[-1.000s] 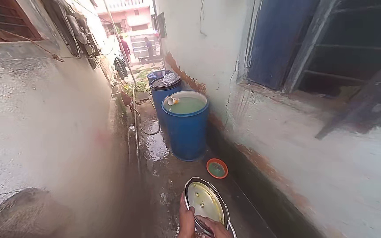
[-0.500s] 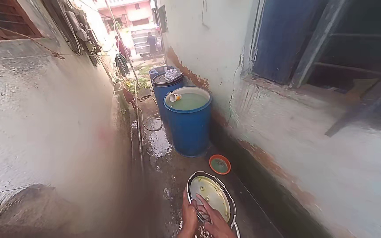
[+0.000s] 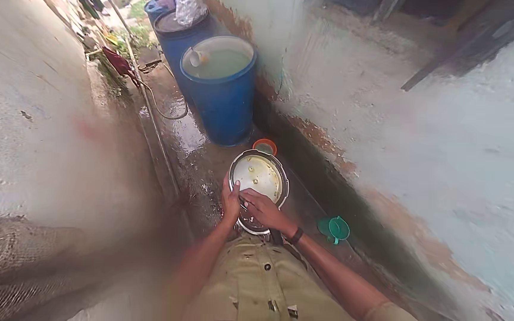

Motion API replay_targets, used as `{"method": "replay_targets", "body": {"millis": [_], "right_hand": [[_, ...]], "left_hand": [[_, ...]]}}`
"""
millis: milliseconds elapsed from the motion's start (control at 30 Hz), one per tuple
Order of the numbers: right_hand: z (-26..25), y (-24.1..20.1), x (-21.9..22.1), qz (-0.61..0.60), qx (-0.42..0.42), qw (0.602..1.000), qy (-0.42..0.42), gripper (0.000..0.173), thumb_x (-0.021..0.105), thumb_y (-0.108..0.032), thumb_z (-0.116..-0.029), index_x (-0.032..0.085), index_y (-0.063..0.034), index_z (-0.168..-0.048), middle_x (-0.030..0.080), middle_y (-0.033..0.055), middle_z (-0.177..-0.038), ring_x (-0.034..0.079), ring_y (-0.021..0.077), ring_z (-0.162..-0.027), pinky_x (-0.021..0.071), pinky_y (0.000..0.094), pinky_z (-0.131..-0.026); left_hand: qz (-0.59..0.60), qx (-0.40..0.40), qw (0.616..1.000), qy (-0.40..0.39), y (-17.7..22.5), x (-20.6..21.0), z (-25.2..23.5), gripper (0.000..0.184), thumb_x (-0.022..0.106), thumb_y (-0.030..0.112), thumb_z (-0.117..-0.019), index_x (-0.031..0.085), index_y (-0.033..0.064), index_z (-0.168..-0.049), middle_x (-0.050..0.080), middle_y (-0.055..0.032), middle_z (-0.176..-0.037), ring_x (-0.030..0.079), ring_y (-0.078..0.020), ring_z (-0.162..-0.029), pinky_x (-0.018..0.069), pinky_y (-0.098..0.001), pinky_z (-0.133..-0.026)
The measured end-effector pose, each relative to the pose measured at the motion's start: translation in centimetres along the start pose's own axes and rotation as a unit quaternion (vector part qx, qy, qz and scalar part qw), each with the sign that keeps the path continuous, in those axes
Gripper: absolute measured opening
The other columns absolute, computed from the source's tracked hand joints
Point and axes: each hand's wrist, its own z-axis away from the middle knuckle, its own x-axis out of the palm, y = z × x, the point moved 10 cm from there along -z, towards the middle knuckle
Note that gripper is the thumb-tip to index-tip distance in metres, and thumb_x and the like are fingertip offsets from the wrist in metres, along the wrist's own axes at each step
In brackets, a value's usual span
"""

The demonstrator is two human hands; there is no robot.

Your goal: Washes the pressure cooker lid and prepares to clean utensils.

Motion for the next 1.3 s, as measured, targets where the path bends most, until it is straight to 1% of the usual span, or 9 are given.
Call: {"method": "replay_targets", "body": {"millis": [267,467,567,667,800,933,1100,1200,1300], "right_hand": [[-3.0,-0.5,-2.2,0.133,-0.03,0.99,0.026,0.039,0.039,-0.014,-0.105,0.065,-0.0126,-0.135,0.058,0.0033,-0.148,0.047,0.0232,-0.143,0.0416,0.0475,-0.114],[-4.7,4.9,-4.2,0.279,0.048,0.959,-0.003,0.054,0.04,-0.015,-0.1036,0.045,-0.02,-0.157,0.039,-0.0026,-0.165,0.027,0.0175,-0.156,0.0086,0.0557,-0.129],[-3.6,7.3,-4.5,0.329,0.08,0.94,0.024,0.057,0.041,-0.016,-0.1007,0.043,-0.0149,-0.157,0.038,0.0015,-0.165,0.028,0.0175,-0.156,0.0089,0.0541,-0.129],[-1.9,7.7,-3.9,0.342,0.176,0.923,-0.001,0.065,0.052,-0.018,-0.0939,0.042,-0.0109,-0.157,0.041,0.0082,-0.163,0.037,0.0258,-0.152,0.0118,0.0668,-0.123],[0.4,7.1,-1.8,0.33,0.247,0.911,-0.033,0.051,0.056,-0.021,-0.0911,0.06,-0.0079,-0.14,0.06,0.0126,-0.142,0.051,0.0331,-0.137,0.0232,0.0684,-0.115],[1.4,5.0,0.6,0.232,0.232,0.944,-0.046,0.041,0.042,-0.026,-0.1004,0.07,-0.0176,-0.129,0.069,0.0058,-0.132,0.052,0.0269,-0.138,0.0217,0.0626,-0.12],[-0.6,1.3,3.8,0.051,0.098,0.994,-0.011,0.046,0.04,-0.022,-0.102,0.061,-0.0174,-0.143,0.067,0.0059,-0.137,0.059,0.022,-0.131,0.0341,0.0488,-0.119],[-0.7,1.0,5.1,0.068,0.063,0.996,-0.008,0.047,0.036,-0.027,-0.1059,0.056,-0.018,-0.147,0.064,0.0045,-0.141,0.057,0.0203,-0.134,0.0282,0.0502,-0.123],[0.2,3.9,4.5,0.139,0.105,0.985,-0.002,0.047,0.029,-0.037,-0.1091,0.066,-0.023,-0.135,0.07,-0.0003,-0.131,0.057,0.0195,-0.133,0.0142,0.0619,-0.125]], "left_hand": [[-0.01,0.002,1.0,0.018,0.0,0.9,1.6,0.061,0.044,0.022,-0.107,0.026,-0.0022,-0.16,0.037,-0.0219,-0.161,0.041,-0.0209,-0.146,0.0341,-0.0351,-0.121],[0.017,-0.019,0.999,0.043,-0.1,0.3,2.0,0.059,0.047,0.013,-0.1052,0.028,-0.0006,-0.159,0.039,-0.0214,-0.159,0.046,-0.0202,-0.143,0.0406,-0.0341,-0.117],[0.01,-0.013,0.998,0.06,0.0,-0.5,1.4,0.058,0.048,0.009,-0.1035,0.031,-0.0016,-0.158,0.042,-0.0219,-0.158,0.049,-0.0199,-0.14,0.042,-0.0333,-0.116],[-0.005,-0.005,0.996,0.085,-0.1,-1.6,1.2,0.054,0.049,0.008,-0.1026,0.038,-0.0023,-0.154,0.047,-0.0211,-0.154,0.053,-0.0196,-0.137,0.0446,-0.034,-0.114],[-0.043,0.011,0.995,0.093,0.2,-2.9,0.9,0.053,0.049,0.008,-0.1028,0.04,-0.0021,-0.154,0.049,-0.0202,-0.153,0.053,-0.0202,-0.137,0.0442,-0.0353,-0.114],[-0.044,0.015,0.991,0.124,-0.2,-4.9,-0.4,0.052,0.047,0.006,-0.104,0.038,-0.0029,-0.154,0.048,-0.0214,-0.153,0.052,-0.0197,-0.137,0.0438,-0.0337,-0.114],[-0.023,0.007,0.99,0.14,-1.2,-5.8,-1.7,0.053,0.047,0.004,-0.1035,0.035,-0.0043,-0.155,0.044,-0.0236,-0.155,0.051,-0.0214,-0.138,0.0431,-0.0335,-0.114],[-0.037,-0.001,0.991,0.127,-2.4,-6.3,-2.4,0.054,0.047,0.005,-0.1032,0.035,-0.0044,-0.155,0.043,-0.0232,-0.155,0.05,-0.0212,-0.139,0.0422,-0.0332,-0.115],[-0.021,-0.019,0.992,0.123,-3.7,-7.4,-2.8,0.054,0.047,0.003,-0.1028,0.034,-0.0049,-0.155,0.042,-0.0242,-0.156,0.05,-0.0212,-0.139,0.0433,-0.033,-0.114]]}}
